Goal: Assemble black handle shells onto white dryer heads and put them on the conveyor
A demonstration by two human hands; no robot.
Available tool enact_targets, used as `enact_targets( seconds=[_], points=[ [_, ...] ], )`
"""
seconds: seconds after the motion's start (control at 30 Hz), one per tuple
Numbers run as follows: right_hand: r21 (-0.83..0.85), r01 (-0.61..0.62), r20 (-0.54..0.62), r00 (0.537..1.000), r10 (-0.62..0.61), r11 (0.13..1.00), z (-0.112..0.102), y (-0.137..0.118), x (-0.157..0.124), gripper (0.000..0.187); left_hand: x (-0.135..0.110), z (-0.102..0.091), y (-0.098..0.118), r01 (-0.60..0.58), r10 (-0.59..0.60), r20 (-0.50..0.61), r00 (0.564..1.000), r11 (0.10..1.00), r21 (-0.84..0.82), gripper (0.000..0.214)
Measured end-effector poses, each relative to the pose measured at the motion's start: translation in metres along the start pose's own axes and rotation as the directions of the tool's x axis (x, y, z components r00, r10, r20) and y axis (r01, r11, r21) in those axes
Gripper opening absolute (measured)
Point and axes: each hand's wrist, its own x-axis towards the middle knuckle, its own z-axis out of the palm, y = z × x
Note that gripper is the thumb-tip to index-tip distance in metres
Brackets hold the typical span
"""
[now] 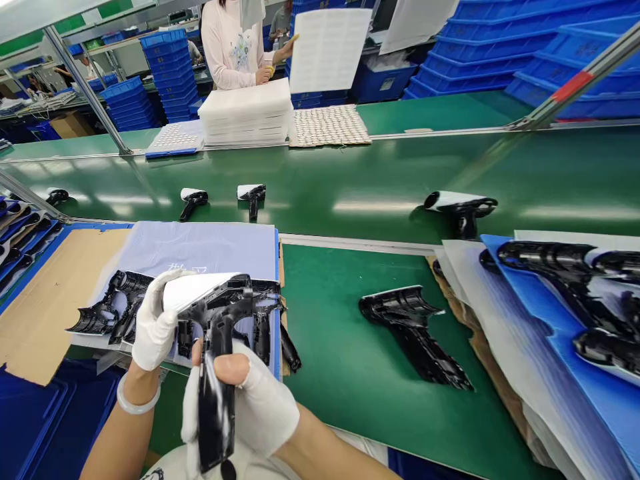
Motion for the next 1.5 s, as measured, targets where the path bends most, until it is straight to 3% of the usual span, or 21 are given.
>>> enact_targets(
  seconds=[0.17,0.27,0.33,0.5,0.57,0.67,0.77,0.83,0.93,1.07,1.2,1.3,1.4,1.5],
  points=[
    [-0.164,0.047,0.022,0.999,-0.044,0.985,-0.018,0.007,-0.004,0.061,-0.007,0.010,0.008,-0.050,0.051,-0.044,0.998,0.998,0.032,0.050],
    [-0.320,0.040,0.014,0.999,-0.038,0.947,-0.024,0.002,-0.004,0.067,-0.011,0.018,0.015,-0.056,0.063,-0.073,0.995,0.994,0.095,0.059],
    [-0.430,0.055,0.018,0.998,-0.052,0.901,-0.025,-0.005,-0.003,0.062,-0.014,0.024,0.020,-0.056,0.067,-0.082,0.994,0.990,0.129,0.067],
    [-0.698,0.002,-0.034,0.999,-0.035,0.716,-0.031,-0.016,-0.006,0.023,-0.019,0.039,0.030,-0.097,0.111,-0.084,0.990,0.983,0.157,0.071],
    [-0.769,0.017,-0.047,0.995,-0.083,0.640,-0.040,-0.015,-0.011,0.012,-0.021,0.046,0.032,-0.113,0.126,-0.071,0.990,0.980,0.162,0.070],
    [-0.848,0.112,0.027,0.985,-0.169,0.518,-0.059,-0.012,-0.019,0.005,-0.024,0.058,0.033,-0.107,0.119,-0.060,0.991,0.978,0.177,0.074],
    [-0.922,0.125,0.067,0.983,-0.168,0.366,-0.077,-0.011,-0.024,0.008,-0.029,0.072,0.035,-0.079,0.094,-0.071,0.993,0.979,0.190,0.075],
    [-0.946,0.115,0.071,0.986,-0.151,0.304,-0.086,-0.013,-0.024,0.017,-0.031,0.082,0.038,-0.057,0.073,-0.083,0.994,0.981,0.184,0.076],
    [-0.958,0.194,0.170,0.977,-0.125,0.209,-0.092,-0.020,-0.023,0.028,-0.035,0.097,0.043,-0.045,0.065,-0.086,0.994,0.975,0.216,0.072],
    [-0.953,0.300,0.297,0.953,-0.064,0.048,-0.094,-0.033,-0.024,0.029,-0.039,0.111,0.049,0.028,0.011,-0.143,0.990,0.963,0.269,0.049],
    [-0.944,0.319,0.322,0.946,0.024,0.087,-0.095,-0.040,-0.032,0.031,-0.046,0.119,0.050,0.226,-0.159,-0.286,0.945,0.949,0.220,0.052],
    [-0.939,0.314,0.324,0.945,0.050,0.141,-0.095,-0.041,-0.038,0.031,-0.051,0.123,0.051,0.186,-0.120,-0.286,0.951,0.959,0.214,0.065],
    [-0.941,0.316,0.316,0.949,-0.021,0.118,-0.095,-0.038,-0.039,0.032,-0.055,0.127,0.058,0.109,-0.042,-0.256,0.966,0.960,0.256,0.074],
    [-0.896,0.442,0.439,0.865,-0.243,-0.043,-0.094,-0.033,-0.034,0.032,-0.058,0.127,0.066,0.138,-0.041,-0.292,0.956,0.937,0.320,0.083]
  ],
)
